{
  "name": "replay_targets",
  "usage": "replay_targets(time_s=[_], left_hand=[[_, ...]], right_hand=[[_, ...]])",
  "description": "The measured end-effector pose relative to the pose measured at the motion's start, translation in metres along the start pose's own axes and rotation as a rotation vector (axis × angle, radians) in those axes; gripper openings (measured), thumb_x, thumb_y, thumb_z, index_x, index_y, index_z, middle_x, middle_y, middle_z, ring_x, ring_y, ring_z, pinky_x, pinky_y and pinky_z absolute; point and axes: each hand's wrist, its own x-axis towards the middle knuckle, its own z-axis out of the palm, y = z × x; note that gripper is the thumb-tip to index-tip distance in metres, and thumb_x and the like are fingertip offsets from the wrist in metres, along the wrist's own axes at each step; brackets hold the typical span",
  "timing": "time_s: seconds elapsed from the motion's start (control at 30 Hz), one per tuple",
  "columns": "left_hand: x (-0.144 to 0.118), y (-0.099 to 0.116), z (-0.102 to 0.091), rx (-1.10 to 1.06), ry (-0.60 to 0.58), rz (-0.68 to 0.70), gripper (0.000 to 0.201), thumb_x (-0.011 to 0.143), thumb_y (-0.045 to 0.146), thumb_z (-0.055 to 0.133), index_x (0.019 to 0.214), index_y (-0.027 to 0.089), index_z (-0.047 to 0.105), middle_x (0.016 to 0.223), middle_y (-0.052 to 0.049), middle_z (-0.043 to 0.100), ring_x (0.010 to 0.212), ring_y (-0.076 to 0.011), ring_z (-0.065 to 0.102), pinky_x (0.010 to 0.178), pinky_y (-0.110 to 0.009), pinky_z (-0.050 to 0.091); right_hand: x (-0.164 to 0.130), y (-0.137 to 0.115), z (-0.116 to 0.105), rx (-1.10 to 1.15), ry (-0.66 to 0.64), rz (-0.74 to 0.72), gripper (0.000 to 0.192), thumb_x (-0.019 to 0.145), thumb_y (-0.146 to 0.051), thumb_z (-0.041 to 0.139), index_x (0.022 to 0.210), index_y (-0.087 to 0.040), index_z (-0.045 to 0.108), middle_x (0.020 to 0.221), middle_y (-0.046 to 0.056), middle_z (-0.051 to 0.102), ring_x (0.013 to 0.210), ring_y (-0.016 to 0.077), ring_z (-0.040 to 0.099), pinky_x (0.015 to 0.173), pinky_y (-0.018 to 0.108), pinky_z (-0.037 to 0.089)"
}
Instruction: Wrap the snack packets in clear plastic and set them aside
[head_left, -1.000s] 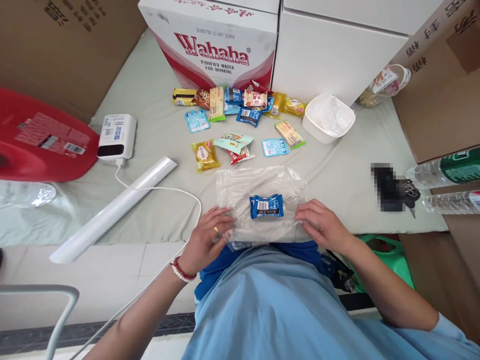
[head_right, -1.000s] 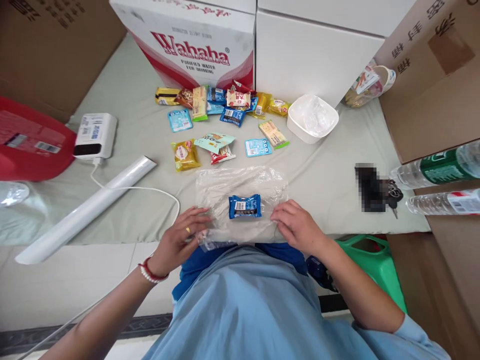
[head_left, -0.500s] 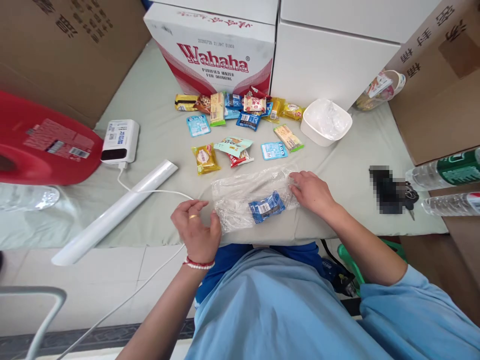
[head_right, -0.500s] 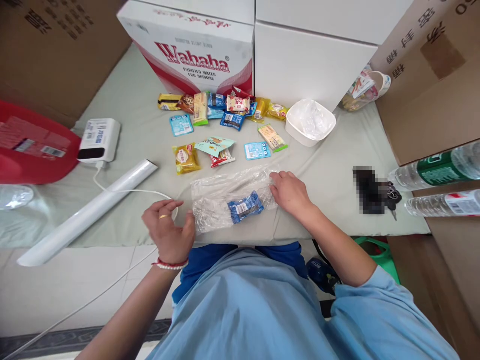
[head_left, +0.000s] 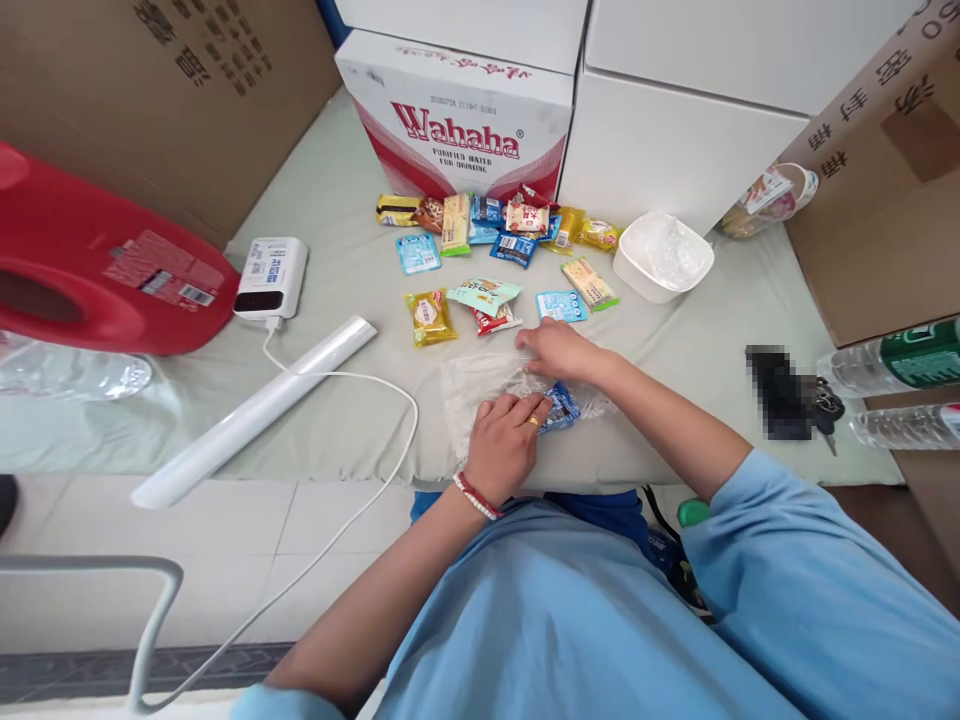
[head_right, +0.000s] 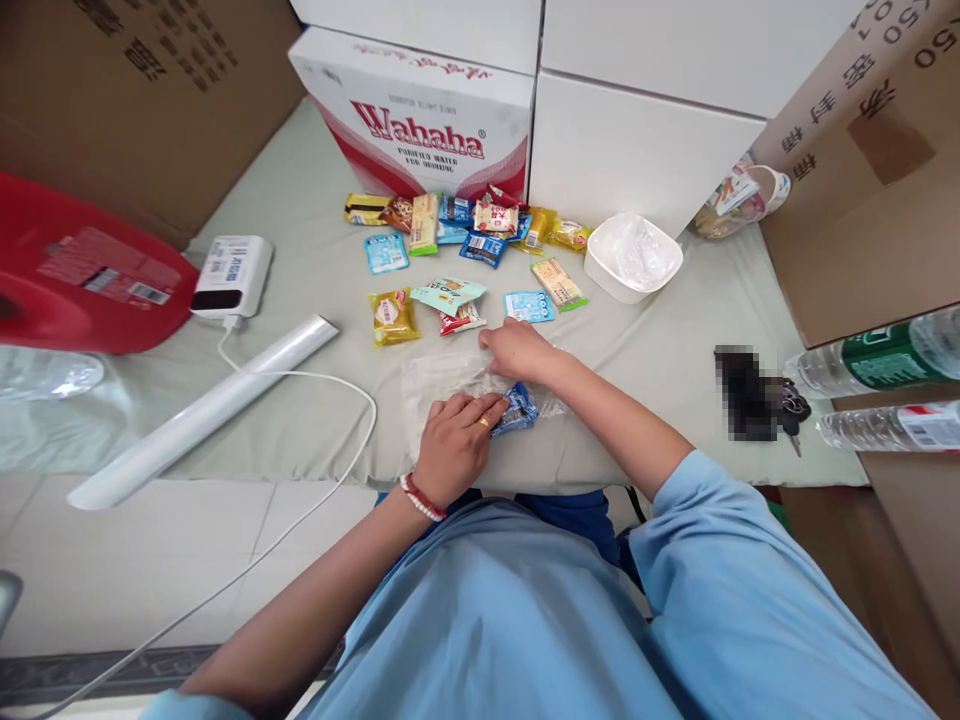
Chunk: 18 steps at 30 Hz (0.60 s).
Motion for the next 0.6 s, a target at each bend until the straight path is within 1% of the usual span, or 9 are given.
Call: replay_targets(time_s=[0.07, 0.13, 0.17, 0.23, 0.33, 0.4, 0.47, 0.53, 0.6], left_hand=[[-0.002, 0.000, 0.003, -0.023, 0.031, -0.011, 0.043, 0.102, 0.017, 0.043, 0.134, 0.029, 0.069, 0.138, -0.007, 0.069, 0.112, -0.0281, 0.058, 0.086, -0.044, 0.043], [-0.005, 0.002, 0.005, -0.025, 0.087, -0.049, 0.041, 0.101, 0.017, 0.046, 0.131, 0.030, 0.071, 0.138, -0.009, 0.066, 0.118, -0.0300, 0.054, 0.089, -0.045, 0.043], [-0.006, 0.003, 0.006, -0.016, 0.109, -0.079, 0.041, 0.100, 0.017, 0.047, 0.130, 0.031, 0.072, 0.134, -0.011, 0.066, 0.116, -0.0305, 0.054, 0.088, -0.045, 0.043], [-0.007, 0.006, 0.005, 0.010, 0.119, -0.123, 0.039, 0.100, 0.019, 0.049, 0.127, 0.032, 0.073, 0.116, -0.012, 0.068, 0.103, -0.0293, 0.055, 0.082, -0.044, 0.042], [-0.005, 0.007, 0.004, 0.036, 0.082, -0.117, 0.038, 0.101, 0.019, 0.048, 0.126, 0.032, 0.074, 0.090, -0.009, 0.063, 0.086, -0.0269, 0.052, 0.072, -0.041, 0.039], [-0.004, 0.005, 0.004, 0.039, 0.068, -0.098, 0.034, 0.101, 0.020, 0.048, 0.121, 0.030, 0.075, 0.084, -0.008, 0.062, 0.085, -0.0271, 0.052, 0.071, -0.041, 0.038], [-0.006, 0.000, 0.006, 0.037, 0.071, -0.090, 0.028, 0.102, 0.022, 0.050, 0.108, 0.027, 0.077, 0.082, -0.008, 0.062, 0.086, -0.0273, 0.053, 0.070, -0.041, 0.038], [-0.009, -0.006, 0.010, 0.011, 0.091, -0.063, 0.027, 0.102, 0.023, 0.051, 0.097, 0.025, 0.077, 0.083, -0.008, 0.064, 0.086, -0.0265, 0.055, 0.071, -0.040, 0.039], [-0.015, -0.015, 0.014, -0.073, 0.141, -0.003, 0.026, 0.102, 0.020, 0.049, 0.097, 0.024, 0.075, 0.087, -0.007, 0.069, 0.088, -0.0246, 0.059, 0.074, -0.039, 0.043]], right_hand=[[0.005, 0.006, -0.004, 0.058, -0.038, -0.023, 0.023, 0.092, -0.026, 0.066, 0.110, -0.016, 0.076, 0.094, 0.009, 0.073, 0.102, 0.0258, 0.061, 0.088, 0.032, 0.041], [0.003, 0.010, -0.012, 0.090, -0.021, -0.109, 0.016, 0.090, -0.025, 0.067, 0.099, -0.017, 0.078, 0.094, 0.008, 0.072, 0.098, 0.0233, 0.061, 0.091, 0.032, 0.040], [-0.001, 0.010, -0.017, 0.104, 0.010, -0.162, 0.014, 0.089, -0.025, 0.068, 0.097, -0.017, 0.078, 0.098, 0.008, 0.071, 0.100, 0.0230, 0.061, 0.093, 0.033, 0.039], [-0.015, 0.008, -0.025, 0.130, 0.070, -0.244, 0.012, 0.089, -0.022, 0.068, 0.095, -0.017, 0.077, 0.105, 0.009, 0.068, 0.100, 0.0220, 0.060, 0.092, 0.032, 0.040], [-0.047, -0.004, -0.025, 0.127, 0.102, -0.236, 0.018, 0.094, -0.020, 0.058, 0.097, -0.017, 0.076, 0.100, 0.008, 0.065, 0.086, 0.0185, 0.059, 0.075, 0.028, 0.040], [-0.071, -0.012, -0.014, 0.110, 0.134, -0.221, 0.024, 0.097, -0.019, 0.054, 0.106, -0.019, 0.076, 0.097, 0.007, 0.064, 0.080, 0.0171, 0.058, 0.068, 0.027, 0.038], [-0.092, -0.018, 0.006, 0.119, 0.200, -0.261, 0.030, 0.098, -0.018, 0.051, 0.118, -0.022, 0.074, 0.097, 0.006, 0.063, 0.078, 0.0158, 0.056, 0.066, 0.025, 0.038], [-0.105, -0.020, 0.030, 0.156, 0.287, -0.311, 0.035, 0.101, -0.018, 0.048, 0.127, -0.025, 0.071, 0.096, 0.005, 0.061, 0.076, 0.0144, 0.055, 0.065, 0.024, 0.039], [-0.112, -0.019, 0.053, 0.216, 0.378, -0.327, 0.038, 0.104, -0.018, 0.044, 0.131, -0.026, 0.069, 0.094, 0.004, 0.059, 0.075, 0.0137, 0.053, 0.066, 0.023, 0.041]])
